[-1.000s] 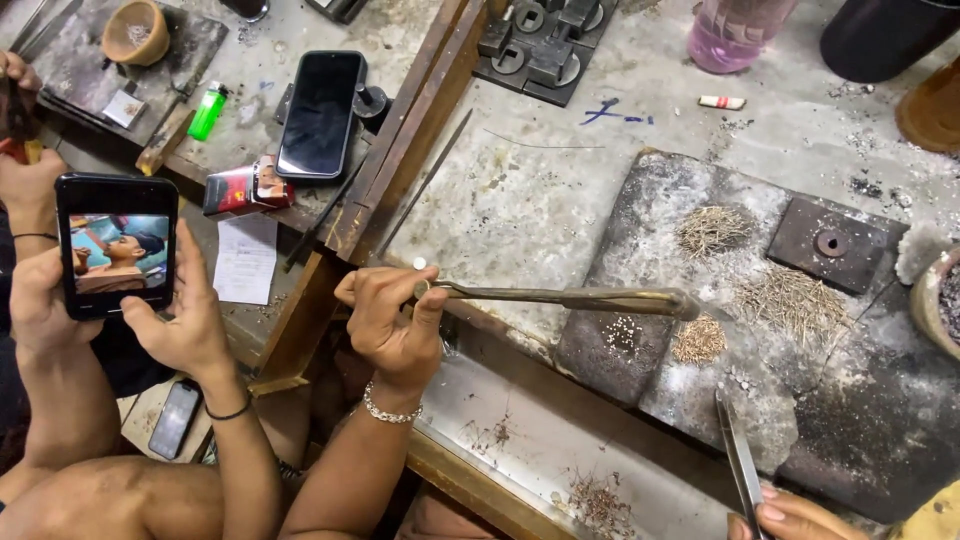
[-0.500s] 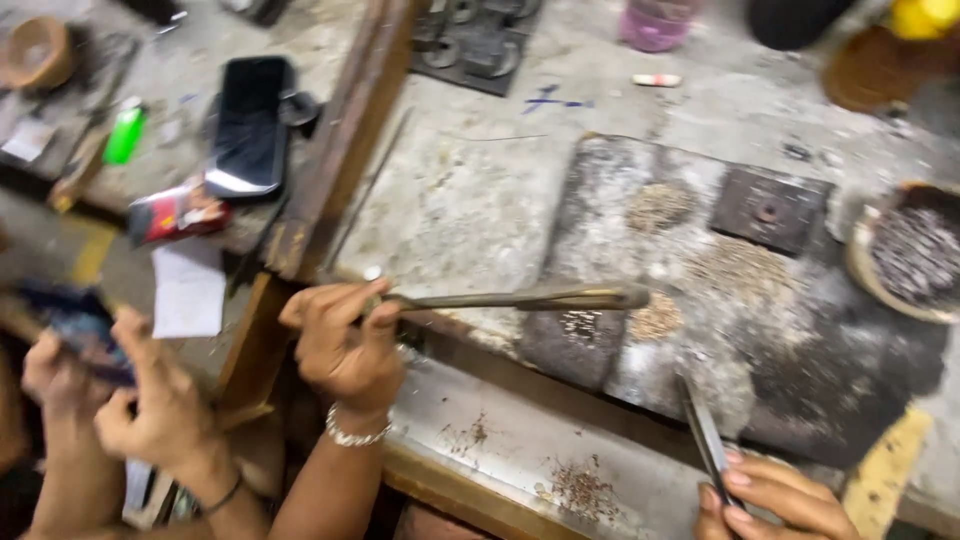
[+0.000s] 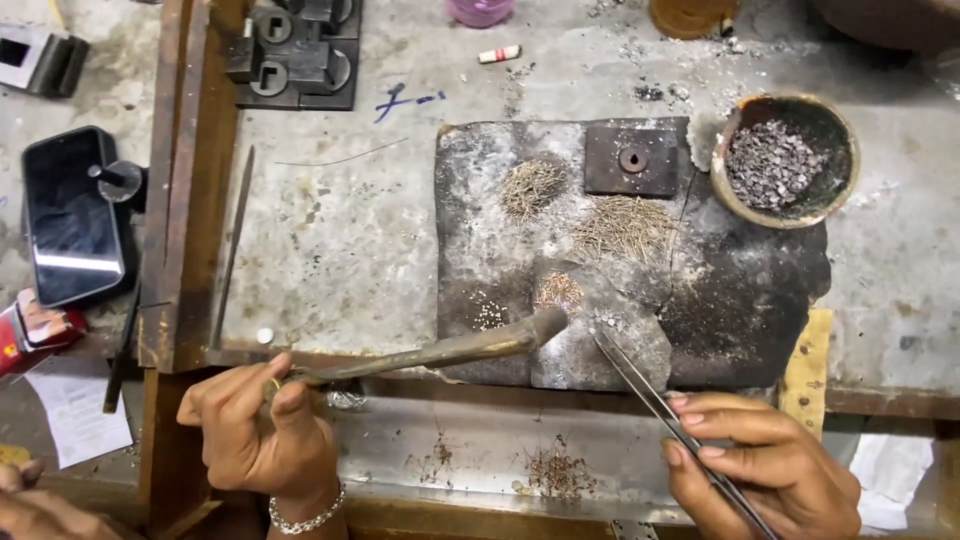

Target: Soldering or melting small metal pieces on a soldering block using a blowtorch and tweezers.

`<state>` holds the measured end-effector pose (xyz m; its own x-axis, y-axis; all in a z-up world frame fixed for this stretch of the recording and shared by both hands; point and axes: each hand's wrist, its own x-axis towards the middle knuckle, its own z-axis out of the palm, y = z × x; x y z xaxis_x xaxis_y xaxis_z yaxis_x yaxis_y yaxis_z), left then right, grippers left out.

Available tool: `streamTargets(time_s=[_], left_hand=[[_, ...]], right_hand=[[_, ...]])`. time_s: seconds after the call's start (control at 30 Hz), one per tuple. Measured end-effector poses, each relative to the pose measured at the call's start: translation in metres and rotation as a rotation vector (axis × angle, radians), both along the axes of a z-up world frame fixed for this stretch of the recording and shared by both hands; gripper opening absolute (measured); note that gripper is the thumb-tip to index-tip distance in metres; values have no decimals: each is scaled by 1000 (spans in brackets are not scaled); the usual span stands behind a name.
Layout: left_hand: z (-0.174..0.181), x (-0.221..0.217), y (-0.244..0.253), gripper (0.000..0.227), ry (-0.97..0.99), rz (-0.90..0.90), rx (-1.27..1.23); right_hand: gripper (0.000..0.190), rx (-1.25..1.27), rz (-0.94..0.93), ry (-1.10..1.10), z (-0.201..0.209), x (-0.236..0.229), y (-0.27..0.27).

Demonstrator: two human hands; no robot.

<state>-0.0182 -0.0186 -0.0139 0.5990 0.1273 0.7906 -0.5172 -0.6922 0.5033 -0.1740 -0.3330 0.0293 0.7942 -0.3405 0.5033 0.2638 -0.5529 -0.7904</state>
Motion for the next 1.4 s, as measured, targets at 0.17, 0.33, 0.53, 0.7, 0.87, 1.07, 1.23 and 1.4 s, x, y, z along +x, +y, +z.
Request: streamTargets(time_s=[0.17, 0.33, 0.53, 0.7, 0.87, 1.07, 1.23, 1.4], left_hand=[[-2, -4, 0, 30, 24, -39, 12], [0, -5, -3, 31, 40, -64, 34], [-5, -1, 1, 37, -42, -8, -24], [-5, -2, 7, 41, -27, 4, -25], [-3, -4, 3, 37, 2, -35, -3], [-2, -7, 1, 36, 31, -70, 40], [-1, -5, -1, 43, -3, -51, 71], [-1, -4, -2, 43, -25, -24, 69]], right_hand=[[28, 18, 24, -41, -13, 1, -7], [31, -10, 77, 18, -3, -1, -11], [40, -100, 216, 30, -5, -8, -14], [17, -273, 313, 106, 15, -7, -15], [18, -291, 283, 274, 49, -3, -6], [29, -130, 95, 123, 10, -15, -13], [29, -33, 111, -11, -23, -12, -27], [31, -19, 126, -8, -23, -9, -25]])
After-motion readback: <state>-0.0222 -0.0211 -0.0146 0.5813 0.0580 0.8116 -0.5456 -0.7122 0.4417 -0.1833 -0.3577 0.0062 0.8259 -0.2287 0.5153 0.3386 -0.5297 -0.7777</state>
